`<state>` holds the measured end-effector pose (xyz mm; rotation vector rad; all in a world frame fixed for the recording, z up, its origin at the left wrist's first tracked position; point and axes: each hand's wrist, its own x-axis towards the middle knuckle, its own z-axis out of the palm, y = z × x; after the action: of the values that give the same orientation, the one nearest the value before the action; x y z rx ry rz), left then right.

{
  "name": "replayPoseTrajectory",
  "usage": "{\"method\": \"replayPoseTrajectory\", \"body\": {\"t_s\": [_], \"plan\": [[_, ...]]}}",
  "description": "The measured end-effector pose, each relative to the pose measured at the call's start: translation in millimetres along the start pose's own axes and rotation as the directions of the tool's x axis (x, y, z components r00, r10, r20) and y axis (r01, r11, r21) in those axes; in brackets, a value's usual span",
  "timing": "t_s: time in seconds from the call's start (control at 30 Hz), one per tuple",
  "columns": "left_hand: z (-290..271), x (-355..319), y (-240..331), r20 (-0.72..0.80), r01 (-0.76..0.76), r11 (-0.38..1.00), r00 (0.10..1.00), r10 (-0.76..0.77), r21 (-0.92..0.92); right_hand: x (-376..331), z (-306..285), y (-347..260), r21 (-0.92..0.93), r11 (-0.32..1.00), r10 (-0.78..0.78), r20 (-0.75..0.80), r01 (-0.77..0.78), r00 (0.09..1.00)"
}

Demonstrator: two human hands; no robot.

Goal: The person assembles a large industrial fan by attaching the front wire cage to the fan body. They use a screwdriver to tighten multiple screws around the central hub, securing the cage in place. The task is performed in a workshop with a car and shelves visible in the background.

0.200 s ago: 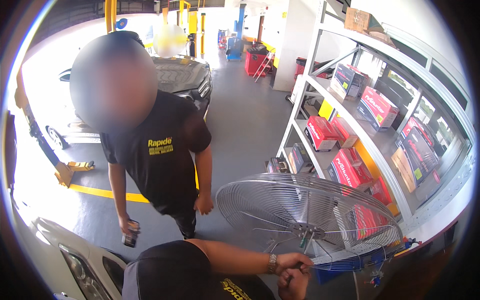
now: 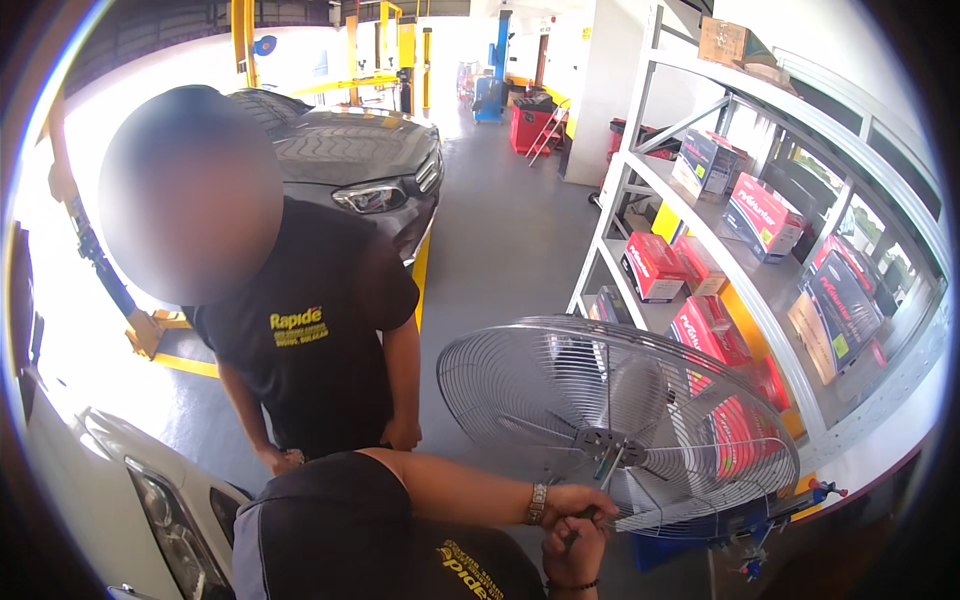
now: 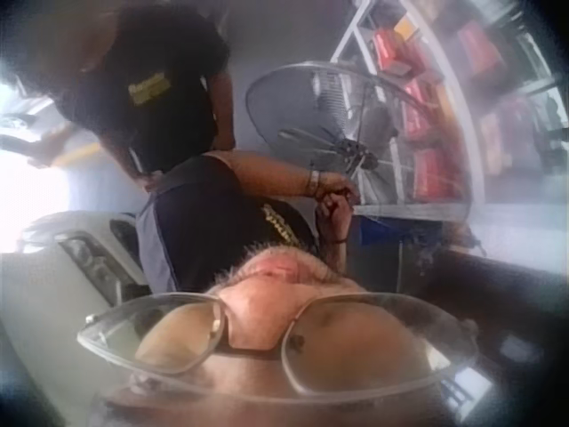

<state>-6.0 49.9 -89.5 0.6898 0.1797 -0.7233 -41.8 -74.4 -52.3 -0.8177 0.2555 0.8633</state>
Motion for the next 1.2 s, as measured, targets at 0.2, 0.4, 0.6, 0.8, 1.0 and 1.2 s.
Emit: {"method": "replayPoseTrajectory", "body": {"t_s": [0.2,0.4,0.6,0.8,1.0,1.2], "plan": [[-13.3,-23.9,18.0,-0.052,0.212,0.976,0.976,-0.210,0.039,-4.7,21.3,-3.5,0.027,0.999,0.035,0.160,-0.040,0.986],[-24.4,-44.8,38.4,0.146,0.082,0.996,0.986,-0.085,0.026,9.0,44.9,21.2,0.051,0.997,-0.065,0.116,0.060,0.991],[-40.7,-6.0,3.7,-0.161,-0.220,0.946,0.952,0.262,0.240,18.1,50.6,23.5,-0.066,0.979,-0.200,-0.154,0.192,0.968],[-7.5,3.2,-7.7,-0.098,-0.239,0.942,0.958,0.268,0.236,-18.8,23.2,10.5,-0.121,0.927,-0.371,-0.167,0.355,0.913],[-3.0,1.2,-4.5,-0.069,-0.300,0.935,0.946,0.317,0.188,-59.2,15.1,12.1,-0.237,0.864,-0.482,-0.127,0.445,0.867],[14.2,-24.5,9.7,0.034,-0.356,0.934,0.933,0.357,-0.036,-48.9,34.7,-12.3,-0.329,0.842,-0.461,-0.027,0.427,0.887]]}}
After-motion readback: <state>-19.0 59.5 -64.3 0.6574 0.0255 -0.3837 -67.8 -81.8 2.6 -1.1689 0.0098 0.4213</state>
